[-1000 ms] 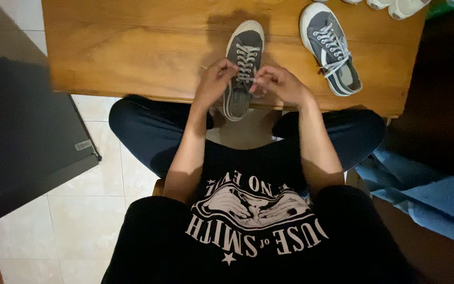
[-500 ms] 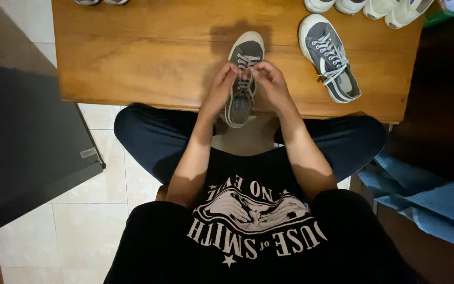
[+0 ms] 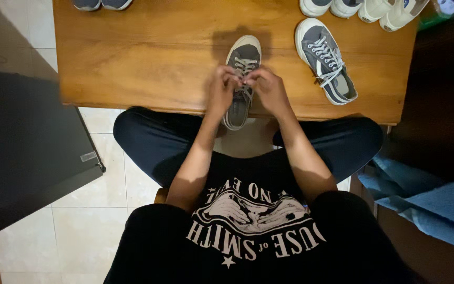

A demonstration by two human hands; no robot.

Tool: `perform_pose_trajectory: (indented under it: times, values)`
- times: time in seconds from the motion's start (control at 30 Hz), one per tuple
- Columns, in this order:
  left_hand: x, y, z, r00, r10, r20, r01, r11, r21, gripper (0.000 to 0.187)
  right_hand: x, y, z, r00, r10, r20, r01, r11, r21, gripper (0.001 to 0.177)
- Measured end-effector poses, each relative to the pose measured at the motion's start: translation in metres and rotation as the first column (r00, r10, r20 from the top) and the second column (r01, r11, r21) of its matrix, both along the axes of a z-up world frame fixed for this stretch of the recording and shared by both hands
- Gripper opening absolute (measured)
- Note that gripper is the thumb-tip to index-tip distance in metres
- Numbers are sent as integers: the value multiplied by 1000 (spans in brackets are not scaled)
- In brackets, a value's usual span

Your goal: The person sits at a wooden table and re-laces a pair of grey canvas shoes, threading the laces through the eyelets and tying them. They then move to a pair of blue sneakers, re-lace them, and tie the laces. Finally, they arrange several pairs of shoes on the table.

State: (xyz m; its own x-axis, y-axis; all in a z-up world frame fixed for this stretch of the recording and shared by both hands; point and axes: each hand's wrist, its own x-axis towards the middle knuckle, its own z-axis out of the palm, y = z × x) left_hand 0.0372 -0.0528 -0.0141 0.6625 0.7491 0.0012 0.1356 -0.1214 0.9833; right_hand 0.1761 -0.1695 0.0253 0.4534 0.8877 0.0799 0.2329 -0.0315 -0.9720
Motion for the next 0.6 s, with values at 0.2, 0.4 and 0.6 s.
perform_pose_trajectory:
  times: [0.2, 0.4, 0.6]
  values:
    - [-7, 1, 20, 998, -68, 14, 67, 998, 13, 40, -3, 7, 9, 992, 124, 34, -127, 985, 113, 6]
    - [-13, 0, 44, 990, -61, -128, 103, 927, 361, 30, -18, 11, 15, 995, -102, -21, 102, 995, -10, 12]
    - [-17, -1, 43, 968, -30, -250, 181, 773, 608, 29, -18, 3, 10, 957, -135, 256, 157, 985, -68, 10]
